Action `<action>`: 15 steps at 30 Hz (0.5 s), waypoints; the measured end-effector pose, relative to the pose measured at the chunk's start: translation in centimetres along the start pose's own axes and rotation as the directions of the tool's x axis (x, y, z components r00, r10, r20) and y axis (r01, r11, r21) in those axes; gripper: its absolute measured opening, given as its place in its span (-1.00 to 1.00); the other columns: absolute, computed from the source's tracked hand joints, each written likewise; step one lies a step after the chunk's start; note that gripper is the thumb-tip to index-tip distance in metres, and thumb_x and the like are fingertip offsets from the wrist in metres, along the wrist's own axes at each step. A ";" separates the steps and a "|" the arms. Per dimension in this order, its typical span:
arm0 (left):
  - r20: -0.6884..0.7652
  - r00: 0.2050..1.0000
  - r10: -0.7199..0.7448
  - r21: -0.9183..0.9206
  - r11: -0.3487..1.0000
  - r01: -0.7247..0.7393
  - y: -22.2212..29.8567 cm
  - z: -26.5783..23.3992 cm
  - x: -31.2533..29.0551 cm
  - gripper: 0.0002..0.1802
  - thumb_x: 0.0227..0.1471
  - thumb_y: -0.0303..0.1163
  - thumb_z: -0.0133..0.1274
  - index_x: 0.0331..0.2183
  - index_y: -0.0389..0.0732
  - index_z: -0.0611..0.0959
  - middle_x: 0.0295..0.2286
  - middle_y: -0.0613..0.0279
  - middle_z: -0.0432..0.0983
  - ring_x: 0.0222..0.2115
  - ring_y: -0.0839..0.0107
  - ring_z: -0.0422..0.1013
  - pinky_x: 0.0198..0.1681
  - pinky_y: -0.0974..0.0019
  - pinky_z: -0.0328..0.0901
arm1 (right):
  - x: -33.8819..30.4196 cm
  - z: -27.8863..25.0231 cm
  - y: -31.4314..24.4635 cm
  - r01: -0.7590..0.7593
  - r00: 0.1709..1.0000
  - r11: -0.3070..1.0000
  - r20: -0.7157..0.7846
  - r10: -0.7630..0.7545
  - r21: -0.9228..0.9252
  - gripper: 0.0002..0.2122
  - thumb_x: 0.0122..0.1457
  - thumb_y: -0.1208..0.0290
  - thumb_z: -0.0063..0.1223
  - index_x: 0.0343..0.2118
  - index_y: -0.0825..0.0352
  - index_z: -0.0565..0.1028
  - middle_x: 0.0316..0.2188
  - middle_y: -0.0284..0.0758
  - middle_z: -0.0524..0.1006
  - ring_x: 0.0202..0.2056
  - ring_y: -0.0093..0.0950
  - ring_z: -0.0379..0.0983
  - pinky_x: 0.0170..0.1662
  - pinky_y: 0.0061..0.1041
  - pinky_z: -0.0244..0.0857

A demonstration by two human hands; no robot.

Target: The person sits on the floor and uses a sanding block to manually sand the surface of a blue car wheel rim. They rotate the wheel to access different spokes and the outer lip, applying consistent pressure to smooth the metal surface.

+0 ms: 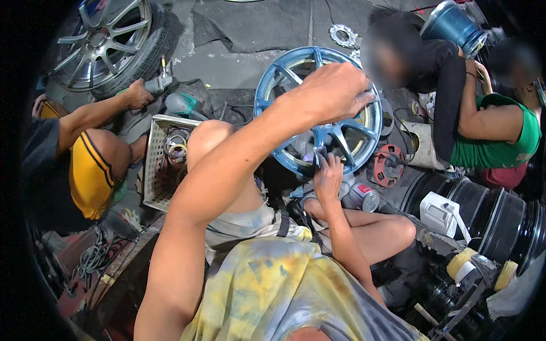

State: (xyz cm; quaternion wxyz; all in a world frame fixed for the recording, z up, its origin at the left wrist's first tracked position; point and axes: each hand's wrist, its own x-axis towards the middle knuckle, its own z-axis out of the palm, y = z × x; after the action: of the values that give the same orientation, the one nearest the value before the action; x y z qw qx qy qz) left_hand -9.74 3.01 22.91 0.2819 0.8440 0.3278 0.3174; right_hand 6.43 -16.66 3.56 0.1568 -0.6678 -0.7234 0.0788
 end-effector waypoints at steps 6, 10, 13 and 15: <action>0.053 0.999 0.009 0.017 1.000 -0.010 -0.5 0.9 0.5 -0.70 0.18 -0.26 0.14 -0.32 -0.35 0.73 -0.40 -0.16 0.60 -0.35 -0.17 0.53 -0.21 -0.05 0.42 | 6.3 3.2 3.0 -0.157 0.988 0.988 -0.003 0.157 -0.010 -0.59 0.00 0.58 0.12 -0.01 0.34 0.60 -0.14 -0.18 0.51 -0.07 -0.10 0.40 -0.06 -0.10 0.24; 0.019 1.000 0.015 -0.015 1.000 -0.015 0.0 0.1 0.8 -0.70 0.18 -0.26 0.15 -0.31 -0.35 0.72 -0.41 -0.16 0.60 -0.36 -0.16 0.52 -0.24 -0.04 0.42 | 0.0 0.7 -0.5 -0.066 0.993 0.997 -0.091 0.071 0.050 -0.57 0.00 0.57 0.11 0.02 0.33 0.60 -0.11 -0.15 0.51 -0.02 -0.09 0.40 0.00 -0.03 0.21; 0.014 1.000 -0.016 0.035 0.999 0.015 -0.5 -0.3 0.9 -0.71 0.18 -0.26 0.15 -0.31 -0.34 0.72 -0.38 -0.15 0.60 -0.34 -0.15 0.53 -0.25 -0.03 0.42 | 0.9 0.5 0.2 -0.044 0.998 0.999 -0.038 0.044 0.016 -0.58 0.02 0.55 0.11 0.02 0.29 0.60 -0.04 -0.15 0.52 0.02 -0.09 0.39 0.03 -0.04 0.20; 0.020 1.000 0.019 0.009 1.000 -0.019 0.1 -0.2 0.8 -0.70 0.18 -0.26 0.15 -0.32 -0.35 0.72 -0.38 -0.15 0.60 -0.34 -0.15 0.53 -0.24 -0.04 0.42 | 3.1 3.2 4.0 0.112 0.941 0.970 -0.290 -0.173 -0.215 -0.64 0.09 0.50 0.11 -0.01 0.26 0.60 -0.07 -0.17 0.51 -0.03 -0.10 0.39 0.00 -0.04 0.21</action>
State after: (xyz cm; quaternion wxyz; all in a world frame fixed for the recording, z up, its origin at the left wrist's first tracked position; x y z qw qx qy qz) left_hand -9.39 3.58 23.32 0.2783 0.8516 0.3182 0.3100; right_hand 8.92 -12.92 -0.34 0.2063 -0.6296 -0.7412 -0.1087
